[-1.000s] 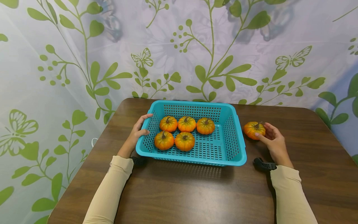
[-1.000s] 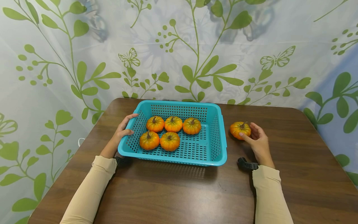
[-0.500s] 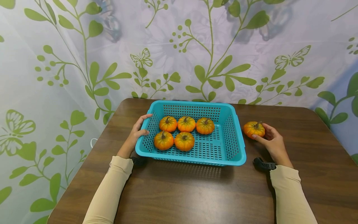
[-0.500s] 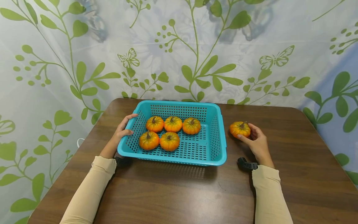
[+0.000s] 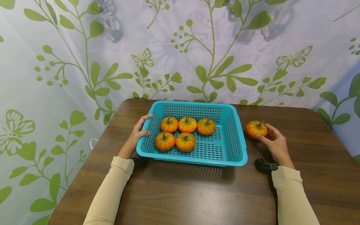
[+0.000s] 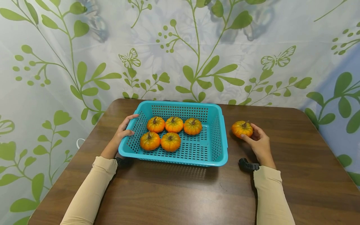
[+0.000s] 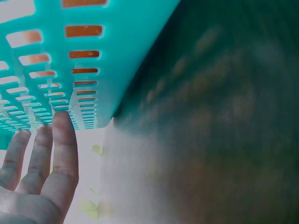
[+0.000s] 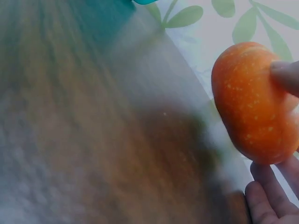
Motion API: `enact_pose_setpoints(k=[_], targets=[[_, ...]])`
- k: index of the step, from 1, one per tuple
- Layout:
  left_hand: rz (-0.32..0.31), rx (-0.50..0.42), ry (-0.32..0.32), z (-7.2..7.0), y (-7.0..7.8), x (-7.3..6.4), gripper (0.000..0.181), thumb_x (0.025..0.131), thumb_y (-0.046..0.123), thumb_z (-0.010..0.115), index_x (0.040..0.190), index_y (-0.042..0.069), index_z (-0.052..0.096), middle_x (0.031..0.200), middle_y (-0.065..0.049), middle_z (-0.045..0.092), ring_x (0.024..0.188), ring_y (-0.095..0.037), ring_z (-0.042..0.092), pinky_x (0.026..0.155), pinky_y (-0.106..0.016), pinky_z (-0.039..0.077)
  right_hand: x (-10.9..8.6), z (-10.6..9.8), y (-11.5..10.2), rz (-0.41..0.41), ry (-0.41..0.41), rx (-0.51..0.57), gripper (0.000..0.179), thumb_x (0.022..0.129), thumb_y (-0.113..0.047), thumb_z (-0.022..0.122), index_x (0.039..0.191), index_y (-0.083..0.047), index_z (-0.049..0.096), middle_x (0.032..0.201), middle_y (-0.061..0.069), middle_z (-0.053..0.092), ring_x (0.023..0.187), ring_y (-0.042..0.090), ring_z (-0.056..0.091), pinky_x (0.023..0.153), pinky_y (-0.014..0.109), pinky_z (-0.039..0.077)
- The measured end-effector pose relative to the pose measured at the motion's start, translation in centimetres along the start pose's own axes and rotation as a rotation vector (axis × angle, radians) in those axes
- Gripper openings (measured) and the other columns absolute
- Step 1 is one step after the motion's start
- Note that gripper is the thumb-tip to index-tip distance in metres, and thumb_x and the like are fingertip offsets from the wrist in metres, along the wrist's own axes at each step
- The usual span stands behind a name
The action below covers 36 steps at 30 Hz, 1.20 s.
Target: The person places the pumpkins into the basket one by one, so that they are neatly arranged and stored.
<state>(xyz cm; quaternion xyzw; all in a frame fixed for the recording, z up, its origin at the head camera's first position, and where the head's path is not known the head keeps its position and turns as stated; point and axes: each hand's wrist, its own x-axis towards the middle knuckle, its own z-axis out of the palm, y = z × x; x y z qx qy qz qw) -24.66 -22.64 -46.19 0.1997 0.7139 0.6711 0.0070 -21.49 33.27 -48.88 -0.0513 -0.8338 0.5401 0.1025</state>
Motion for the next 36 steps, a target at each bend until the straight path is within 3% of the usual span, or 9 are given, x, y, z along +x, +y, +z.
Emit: enact_pose_setpoints(k=[6,13,20,25,28,36], targets=[[0.0,-0.01,-0.001,0.0,-0.1,0.1,0.079,0.083,0.001,0.051,0.16,-0.005,0.034,0.168,-0.028,0.028,0.138,-0.048,0.04,0.1,-0.03,0.048,-0.3,-0.2,-0.6,0.02,0.008,0.016,0.076,0.105,-0.026,0.071,0.168,-0.003,0.035,0.156,0.017,0.049,0.113,-0.005,0.05,0.092,0.006,0.045],[-0.003,-0.009,-0.001,0.0,-0.1,0.1,0.08,0.083,0.001,0.051,0.16,-0.005,0.035,0.169,-0.027,0.029,0.139,-0.047,0.041,0.1,-0.03,0.048,-0.3,-0.5,-1.2,0.0,0.022,0.124,0.074,0.104,-0.019,0.074,0.167,-0.004,0.038,0.144,-0.004,0.055,0.114,-0.002,0.053,0.091,0.006,0.046],[-0.002,-0.01,0.008,0.0,-0.1,0.1,0.079,0.082,0.001,0.051,0.16,-0.005,0.035,0.168,-0.028,0.029,0.138,-0.046,0.041,0.1,-0.03,0.048,-0.2,-0.9,-2.3,-0.038,0.017,0.291,0.073,0.101,-0.01,0.075,0.166,-0.003,0.041,0.135,-0.012,0.058,0.116,0.001,0.055,0.091,0.006,0.046],[0.0,-0.009,0.012,0.0,-0.1,0.1,0.079,0.082,0.0,0.051,0.159,-0.006,0.036,0.168,-0.028,0.029,0.138,-0.046,0.041,0.101,-0.03,0.047,-0.3,-1.1,-3.6,-0.103,0.013,0.344,0.069,0.1,-0.002,0.075,0.163,-0.001,0.046,0.128,-0.018,0.06,0.113,0.0,0.058,0.09,0.006,0.046],[-0.002,-0.007,0.012,0.0,-0.1,0.1,0.079,0.082,0.0,0.051,0.16,-0.005,0.035,0.168,-0.027,0.029,0.137,-0.046,0.041,0.101,-0.03,0.047,-0.3,-1.2,-4.3,-0.131,0.002,0.346,0.067,0.099,-0.001,0.075,0.161,-0.001,0.048,0.13,-0.017,0.061,0.115,0.001,0.059,0.091,0.006,0.046],[-0.009,-0.002,0.014,0.0,0.0,0.1,0.08,0.082,0.001,0.051,0.16,-0.005,0.035,0.167,-0.028,0.031,0.136,-0.046,0.042,0.1,-0.03,0.048,-0.6,-1.4,-6.3,-0.227,-0.013,0.165,0.063,0.101,0.0,0.072,0.16,-0.001,0.05,0.126,-0.022,0.063,0.112,-0.001,0.06,0.091,0.006,0.046]])
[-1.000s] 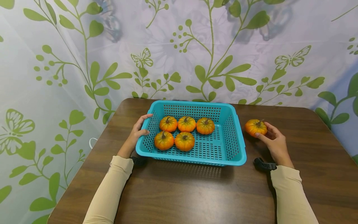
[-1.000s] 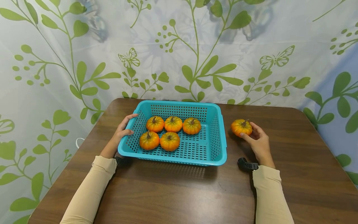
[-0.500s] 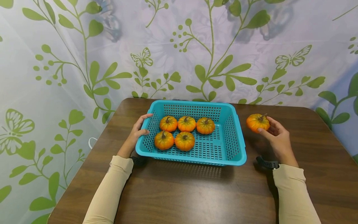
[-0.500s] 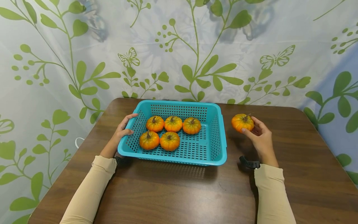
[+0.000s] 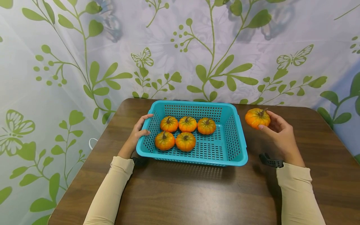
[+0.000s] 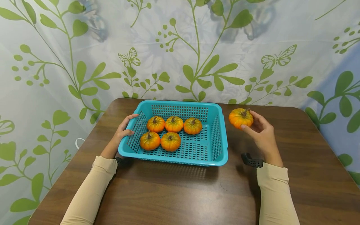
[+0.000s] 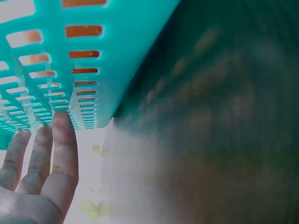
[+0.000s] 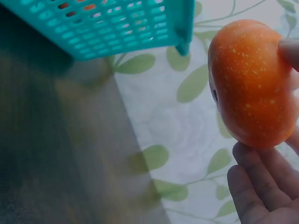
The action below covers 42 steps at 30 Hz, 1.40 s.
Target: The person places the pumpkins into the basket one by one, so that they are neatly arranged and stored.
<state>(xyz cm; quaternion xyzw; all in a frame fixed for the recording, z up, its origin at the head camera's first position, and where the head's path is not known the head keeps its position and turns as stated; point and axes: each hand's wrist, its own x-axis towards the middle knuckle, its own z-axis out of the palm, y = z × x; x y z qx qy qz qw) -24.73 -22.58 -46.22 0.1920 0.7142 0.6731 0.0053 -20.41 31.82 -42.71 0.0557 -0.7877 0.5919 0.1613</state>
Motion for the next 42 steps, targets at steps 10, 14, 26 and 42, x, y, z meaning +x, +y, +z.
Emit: enact_pose_setpoints(k=[10,14,26,42], targets=[[0.003,0.004,-0.001,0.0,0.2,0.0,0.079,0.083,0.001,0.051,0.16,-0.006,0.035,0.167,-0.029,0.03,0.137,-0.047,0.042,0.1,-0.029,0.048,0.0,0.4,-2.2,-0.082,-0.09,-0.043,0.064,0.098,0.008,0.07,0.159,-0.003,0.052,0.129,-0.023,0.064,0.112,-0.001,0.062,0.092,0.008,0.048],[-0.005,0.006,0.001,-0.1,0.3,0.0,0.079,0.084,0.003,0.051,0.161,-0.004,0.036,0.168,-0.027,0.031,0.14,-0.047,0.042,0.102,-0.032,0.048,0.0,0.5,-2.7,-0.102,-0.137,-0.034,0.065,0.097,0.011,0.07,0.159,-0.003,0.052,0.129,-0.021,0.065,0.111,-0.001,0.064,0.09,0.009,0.05],[-0.017,0.014,0.008,-0.2,0.3,-0.1,0.078,0.084,0.003,0.051,0.161,-0.002,0.036,0.169,-0.025,0.03,0.142,-0.048,0.041,0.104,-0.04,0.047,0.0,1.9,-4.5,-0.21,-0.29,-0.072,0.067,0.092,0.018,0.07,0.155,0.012,0.047,0.131,-0.019,0.065,0.114,-0.003,0.064,0.095,0.01,0.049],[-0.012,0.026,0.006,0.0,0.1,-0.1,0.077,0.085,0.005,0.051,0.16,-0.003,0.036,0.17,-0.025,0.029,0.143,-0.048,0.041,0.11,-0.056,0.043,-0.4,3.7,-5.4,-0.235,-0.43,-0.111,0.066,0.091,0.011,0.076,0.153,0.009,0.052,0.137,-0.023,0.06,0.116,-0.001,0.061,0.099,0.009,0.045]])
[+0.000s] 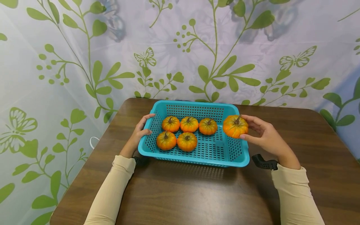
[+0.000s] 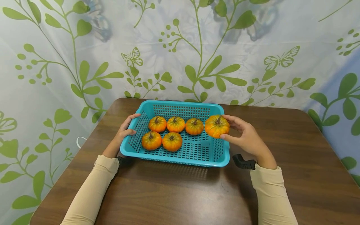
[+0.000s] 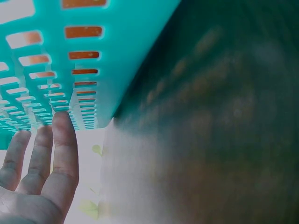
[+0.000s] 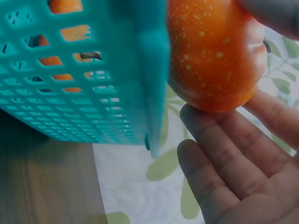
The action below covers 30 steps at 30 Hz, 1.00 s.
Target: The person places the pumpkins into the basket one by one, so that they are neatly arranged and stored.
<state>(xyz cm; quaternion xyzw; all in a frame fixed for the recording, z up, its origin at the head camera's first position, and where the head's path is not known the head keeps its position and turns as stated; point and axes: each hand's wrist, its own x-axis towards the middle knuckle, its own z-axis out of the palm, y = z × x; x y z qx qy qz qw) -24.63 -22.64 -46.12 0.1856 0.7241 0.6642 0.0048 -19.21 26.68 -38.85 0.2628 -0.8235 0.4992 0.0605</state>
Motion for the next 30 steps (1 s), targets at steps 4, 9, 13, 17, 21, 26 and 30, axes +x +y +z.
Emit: enact_pose_setpoints(k=[4,9,13,17,21,26,30], targets=[[0.004,-0.006,0.0,0.0,0.0,0.0,0.078,0.084,0.005,0.052,0.16,-0.003,0.037,0.169,-0.025,0.03,0.142,-0.048,0.041,0.109,-0.051,0.045,0.2,0.4,0.0,-0.006,-0.039,-0.038,0.068,0.09,0.008,0.08,0.153,0.006,0.054,0.141,-0.018,0.059,0.12,-0.005,0.058,0.102,0.009,0.042],[0.013,-0.01,-0.003,0.1,0.0,0.0,0.078,0.084,0.004,0.052,0.16,-0.004,0.036,0.168,-0.027,0.03,0.14,-0.049,0.042,0.104,-0.038,0.048,0.3,0.8,0.1,-0.007,-0.077,-0.102,0.069,0.088,0.003,0.084,0.152,0.003,0.057,0.15,0.013,0.061,0.125,-0.008,0.053,0.104,0.007,0.037],[0.015,-0.012,-0.003,0.1,-0.1,0.0,0.078,0.084,0.004,0.052,0.16,-0.004,0.036,0.168,-0.028,0.03,0.14,-0.049,0.042,0.103,-0.037,0.048,0.6,1.0,0.0,-0.015,-0.113,-0.172,0.07,0.088,-0.005,0.088,0.152,0.0,0.059,0.152,0.023,0.059,0.131,0.016,0.058,0.104,0.005,0.033],[0.01,-0.014,0.002,0.0,-0.1,0.0,0.078,0.084,0.004,0.052,0.16,-0.003,0.036,0.168,-0.027,0.03,0.14,-0.048,0.042,0.103,-0.039,0.048,1.0,1.2,0.0,-0.056,-0.147,-0.238,0.071,0.087,-0.01,0.089,0.151,-0.003,0.061,0.152,0.021,0.06,0.136,0.041,0.055,0.106,0.005,0.03],[0.01,-0.017,-0.001,0.0,-0.1,0.0,0.076,0.085,0.005,0.051,0.159,-0.004,0.035,0.168,-0.028,0.03,0.14,-0.049,0.042,0.106,-0.045,0.048,1.4,1.3,0.1,-0.101,-0.18,-0.328,0.071,0.086,-0.014,0.091,0.15,-0.004,0.063,0.15,0.018,0.063,0.136,0.039,0.056,0.109,0.016,0.04],[0.013,-0.022,0.005,0.1,0.0,0.0,0.076,0.085,0.004,0.05,0.159,-0.005,0.035,0.167,-0.029,0.032,0.142,-0.05,0.042,0.11,-0.057,0.045,1.9,1.2,-0.1,-0.157,-0.231,-0.391,0.07,0.083,-0.015,0.093,0.146,-0.003,0.065,0.145,0.019,0.066,0.13,0.042,0.062,0.101,0.061,0.052],[0.021,-0.015,0.009,0.1,0.0,0.1,0.075,0.085,0.003,0.05,0.158,-0.007,0.035,0.166,-0.031,0.032,0.142,-0.052,0.042,0.111,-0.061,0.044,2.2,1.1,-0.5,-0.144,-0.289,-0.4,0.068,0.085,-0.016,0.092,0.146,-0.002,0.065,0.144,0.021,0.065,0.128,0.044,0.063,0.098,0.065,0.053]])
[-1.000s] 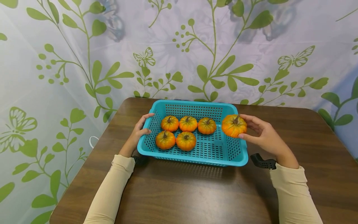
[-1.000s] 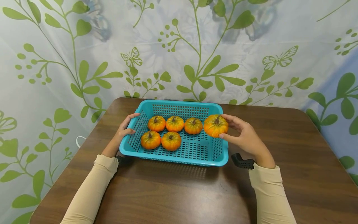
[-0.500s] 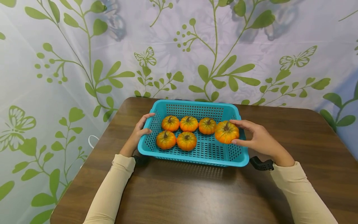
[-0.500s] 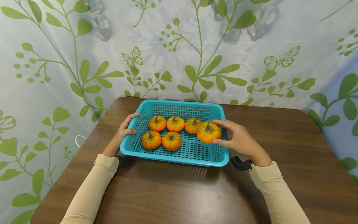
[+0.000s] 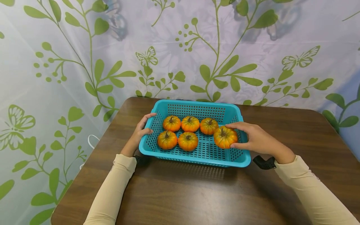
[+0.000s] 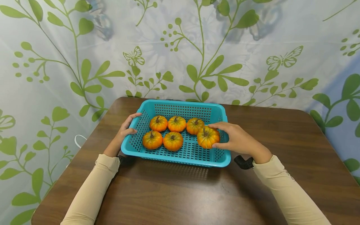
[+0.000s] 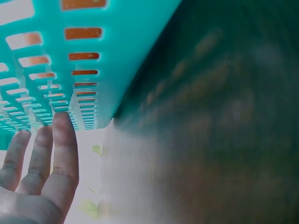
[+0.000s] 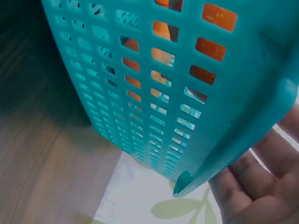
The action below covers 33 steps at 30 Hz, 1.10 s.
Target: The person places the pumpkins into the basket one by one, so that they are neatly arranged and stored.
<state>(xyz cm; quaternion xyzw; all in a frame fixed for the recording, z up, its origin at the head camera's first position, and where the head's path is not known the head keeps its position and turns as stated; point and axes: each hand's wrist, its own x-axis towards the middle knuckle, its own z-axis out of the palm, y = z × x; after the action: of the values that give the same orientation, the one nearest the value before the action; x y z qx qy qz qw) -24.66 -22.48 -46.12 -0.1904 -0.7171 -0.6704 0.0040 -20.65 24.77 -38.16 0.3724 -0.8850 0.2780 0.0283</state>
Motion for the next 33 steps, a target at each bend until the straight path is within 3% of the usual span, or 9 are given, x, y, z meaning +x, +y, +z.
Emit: enact_pose_setpoints(k=[13,23,28,33], targets=[[-0.011,0.001,0.004,0.0,0.2,0.0,0.078,0.084,0.004,0.051,0.16,-0.005,0.035,0.168,-0.028,0.03,0.142,-0.05,0.041,0.11,-0.055,0.045,2.7,-1.1,-0.1,-0.03,-0.225,-0.053,0.065,0.088,-0.017,0.09,0.145,0.003,0.064,0.143,0.022,0.066,0.13,0.044,0.063,0.103,0.061,0.053],[-0.008,-0.009,-0.013,0.1,0.0,0.0,0.078,0.084,0.004,0.051,0.16,-0.005,0.034,0.168,-0.028,0.03,0.142,-0.051,0.041,0.107,-0.048,0.048,4.2,0.2,-0.6,-0.004,-0.401,-0.107,0.062,0.087,-0.01,0.087,0.143,0.005,0.063,0.146,0.026,0.063,0.135,0.047,0.058,0.107,0.061,0.05],[-0.011,-0.005,-0.006,0.0,0.0,0.0,0.078,0.084,0.004,0.051,0.16,-0.004,0.036,0.168,-0.027,0.031,0.141,-0.05,0.042,0.105,-0.045,0.047,4.5,1.1,-0.7,-0.035,-0.389,-0.156,0.061,0.085,-0.012,0.09,0.139,0.005,0.066,0.141,0.023,0.067,0.13,0.043,0.063,0.106,0.061,0.051],[0.013,-0.005,0.003,-0.2,-0.2,0.2,0.076,0.083,0.002,0.05,0.157,-0.009,0.036,0.165,-0.032,0.034,0.141,-0.052,0.043,0.108,-0.048,0.048,4.7,1.8,-0.7,-0.049,-0.359,-0.229,0.062,0.086,-0.024,0.092,0.139,-0.001,0.069,0.136,0.015,0.073,0.124,0.038,0.068,0.104,0.07,0.045]])
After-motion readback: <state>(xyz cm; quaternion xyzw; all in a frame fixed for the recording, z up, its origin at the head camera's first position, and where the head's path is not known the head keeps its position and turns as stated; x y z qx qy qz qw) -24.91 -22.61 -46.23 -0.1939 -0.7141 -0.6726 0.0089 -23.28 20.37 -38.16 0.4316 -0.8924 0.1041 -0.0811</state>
